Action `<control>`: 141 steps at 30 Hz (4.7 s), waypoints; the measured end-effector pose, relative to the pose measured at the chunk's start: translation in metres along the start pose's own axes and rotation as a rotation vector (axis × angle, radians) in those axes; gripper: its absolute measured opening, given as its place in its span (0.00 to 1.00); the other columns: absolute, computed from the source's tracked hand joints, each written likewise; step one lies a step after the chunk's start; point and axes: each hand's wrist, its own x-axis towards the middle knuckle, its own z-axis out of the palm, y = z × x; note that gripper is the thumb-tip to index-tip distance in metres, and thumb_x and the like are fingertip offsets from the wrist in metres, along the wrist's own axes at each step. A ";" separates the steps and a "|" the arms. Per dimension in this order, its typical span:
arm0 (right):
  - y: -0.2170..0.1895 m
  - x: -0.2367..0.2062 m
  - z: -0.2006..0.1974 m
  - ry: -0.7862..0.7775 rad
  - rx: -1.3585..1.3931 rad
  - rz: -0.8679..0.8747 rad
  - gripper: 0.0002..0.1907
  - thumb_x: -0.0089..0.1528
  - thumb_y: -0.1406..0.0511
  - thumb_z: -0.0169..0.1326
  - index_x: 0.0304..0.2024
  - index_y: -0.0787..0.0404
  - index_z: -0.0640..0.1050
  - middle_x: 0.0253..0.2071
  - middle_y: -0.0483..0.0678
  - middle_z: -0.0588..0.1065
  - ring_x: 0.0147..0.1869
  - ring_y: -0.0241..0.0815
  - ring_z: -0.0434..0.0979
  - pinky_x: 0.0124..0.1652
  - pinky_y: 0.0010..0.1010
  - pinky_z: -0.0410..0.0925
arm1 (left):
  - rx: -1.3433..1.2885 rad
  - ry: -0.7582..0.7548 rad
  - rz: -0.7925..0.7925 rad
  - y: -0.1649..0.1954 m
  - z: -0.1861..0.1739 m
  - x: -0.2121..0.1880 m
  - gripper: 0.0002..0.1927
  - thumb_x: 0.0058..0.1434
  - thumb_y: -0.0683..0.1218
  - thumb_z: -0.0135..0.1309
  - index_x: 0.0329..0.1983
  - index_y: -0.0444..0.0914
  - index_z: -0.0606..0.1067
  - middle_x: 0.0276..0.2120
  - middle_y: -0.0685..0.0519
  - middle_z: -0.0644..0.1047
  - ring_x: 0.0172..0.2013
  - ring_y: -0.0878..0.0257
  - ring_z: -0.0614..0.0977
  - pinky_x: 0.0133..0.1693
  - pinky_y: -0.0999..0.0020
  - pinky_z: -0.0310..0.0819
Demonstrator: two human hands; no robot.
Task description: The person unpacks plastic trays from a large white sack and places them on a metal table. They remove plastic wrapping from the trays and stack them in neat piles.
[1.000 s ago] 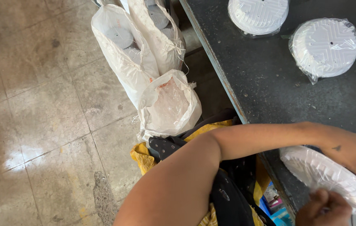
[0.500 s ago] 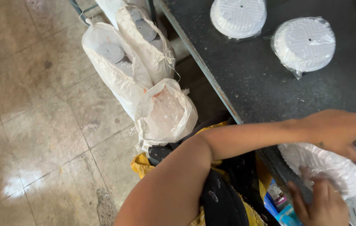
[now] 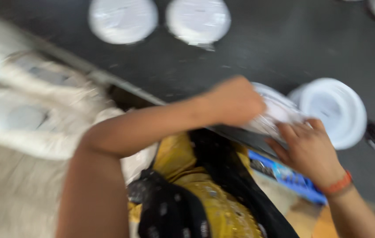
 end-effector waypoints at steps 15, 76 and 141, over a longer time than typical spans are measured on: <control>0.044 0.006 -0.073 -0.068 0.011 0.086 0.16 0.59 0.69 0.52 0.49 0.55 0.82 0.50 0.43 0.82 0.36 0.50 0.80 0.42 0.41 0.72 | 0.161 0.373 0.339 -0.031 -0.070 0.033 0.28 0.69 0.65 0.61 0.22 0.44 0.69 0.22 0.57 0.70 0.24 0.61 0.74 0.31 0.66 0.69; 0.214 -0.133 0.127 0.834 1.239 1.142 0.16 0.69 0.60 0.62 0.42 0.70 0.79 0.36 0.46 0.77 0.38 0.34 0.74 0.40 0.26 0.67 | -0.298 0.761 -1.124 -0.063 0.110 -0.180 0.05 0.65 0.32 0.49 0.41 0.32 0.69 0.36 0.47 0.83 0.33 0.63 0.85 0.37 0.70 0.78; 0.032 -0.093 0.040 0.816 0.012 0.686 0.10 0.70 0.72 0.65 0.49 0.66 0.76 0.47 0.55 0.75 0.47 0.52 0.74 0.47 0.35 0.68 | -0.552 0.124 -1.710 -0.039 0.104 -0.392 0.15 0.69 0.48 0.52 0.49 0.35 0.82 0.37 0.47 0.84 0.39 0.57 0.82 0.46 0.62 0.73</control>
